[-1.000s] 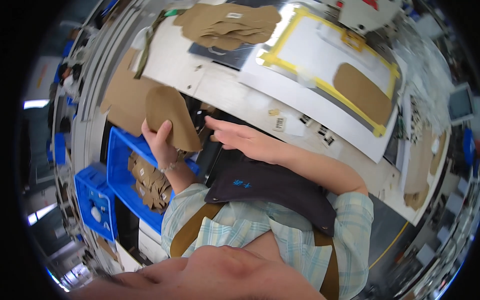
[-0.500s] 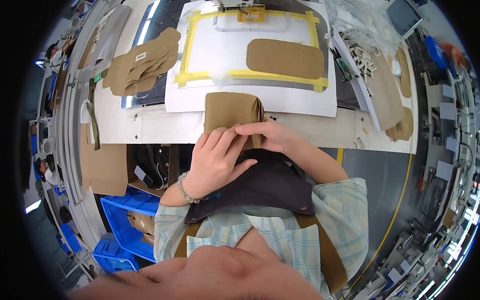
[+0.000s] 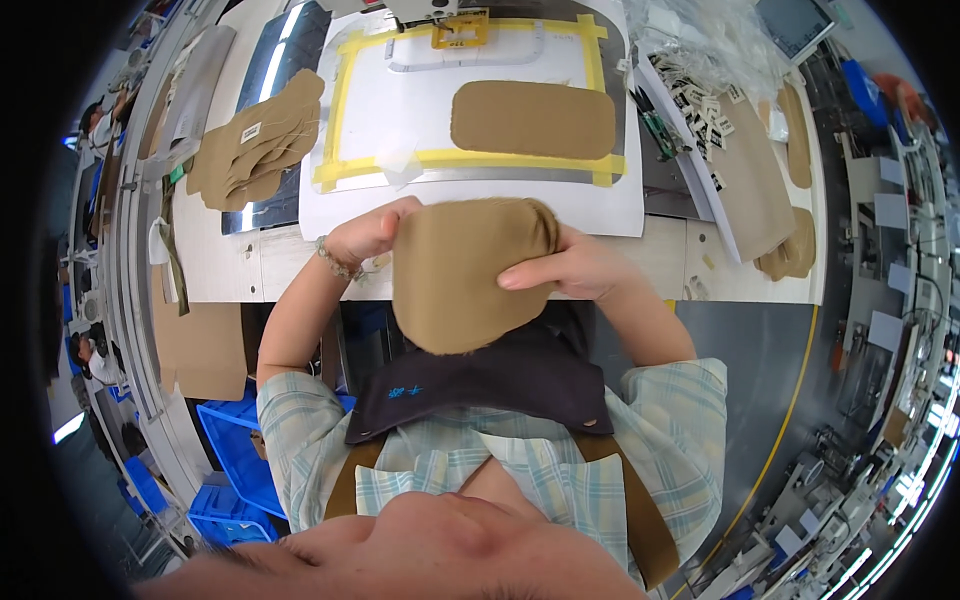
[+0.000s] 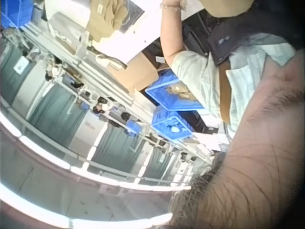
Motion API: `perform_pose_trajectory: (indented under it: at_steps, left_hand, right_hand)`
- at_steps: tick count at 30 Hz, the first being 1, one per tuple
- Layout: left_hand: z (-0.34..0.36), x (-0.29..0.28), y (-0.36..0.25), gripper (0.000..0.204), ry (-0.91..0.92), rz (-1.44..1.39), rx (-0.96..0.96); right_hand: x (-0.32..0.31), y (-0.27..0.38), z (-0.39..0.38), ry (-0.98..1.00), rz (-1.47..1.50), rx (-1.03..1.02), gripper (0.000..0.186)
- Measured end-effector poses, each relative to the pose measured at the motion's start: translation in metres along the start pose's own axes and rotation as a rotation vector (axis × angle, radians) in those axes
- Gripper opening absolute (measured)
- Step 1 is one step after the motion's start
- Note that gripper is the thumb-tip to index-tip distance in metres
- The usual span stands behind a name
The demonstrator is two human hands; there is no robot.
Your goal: The recorder operates an industrial sewing machine to attach labels and sew leather/fabric components for a garment or accessory.
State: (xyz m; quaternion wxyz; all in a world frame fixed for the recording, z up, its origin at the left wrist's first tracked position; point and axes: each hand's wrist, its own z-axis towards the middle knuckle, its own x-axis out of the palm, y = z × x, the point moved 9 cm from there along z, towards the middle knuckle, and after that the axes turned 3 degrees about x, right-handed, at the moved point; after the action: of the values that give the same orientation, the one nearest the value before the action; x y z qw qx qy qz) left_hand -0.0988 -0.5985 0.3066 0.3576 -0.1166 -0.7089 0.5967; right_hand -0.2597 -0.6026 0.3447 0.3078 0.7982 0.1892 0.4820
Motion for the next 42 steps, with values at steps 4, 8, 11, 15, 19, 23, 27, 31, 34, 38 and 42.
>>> perform_pose_trajectory:
  at_steps: [4,8,11,15,19,23,27,31,34,38,42]
  left_hand:
    - [0.013,0.009,-0.001,0.040,-0.140,-0.017,-0.121]
    - [0.023,-0.007,-0.006,0.051,-0.395,0.197,-0.191]
    - [0.033,-0.009,-0.015,0.056,-0.460,0.243,-0.098]
    - [0.044,-0.018,-0.012,0.060,-0.453,0.382,-0.121]
    - [0.049,-0.023,-0.022,0.058,-0.502,0.548,-0.079]
    - [0.047,-0.031,-0.023,0.059,-0.548,0.643,-0.143]
    - [0.048,-0.024,-0.029,0.061,-0.548,0.689,-0.180]
    - [0.046,-0.023,-0.031,0.064,-0.539,0.801,-0.252]
    - [0.042,-0.024,-0.028,0.065,-0.560,0.805,-0.242]
    - [0.040,-0.022,-0.032,0.062,-0.577,0.883,-0.249]
    - [0.041,-0.021,-0.035,0.058,-0.592,0.903,-0.221]
  right_hand:
    - [-0.061,0.002,-0.027,-0.230,0.037,-0.030,0.059]
    - [-0.092,0.004,-0.038,-0.393,-0.118,-0.097,0.060]
    - [-0.095,0.021,-0.039,-0.477,-0.350,-0.243,0.064]
    - [-0.098,0.048,-0.047,-0.606,-0.709,-0.427,0.068]
    - [-0.108,0.047,-0.047,-0.621,-0.676,-0.328,0.068]
    - [-0.117,0.048,-0.048,-0.636,-0.613,-0.274,0.066]
    - [-0.117,0.050,-0.046,-0.649,-0.681,-0.229,0.063]
    - [-0.117,0.047,-0.046,-0.658,-0.689,-0.155,0.062]
    - [-0.115,0.049,-0.045,-0.677,-0.653,-0.184,0.063]
    - [-0.114,0.049,-0.048,-0.740,-0.666,-0.110,0.063]
    - [-0.115,0.046,-0.052,-0.802,-0.674,-0.155,0.056]
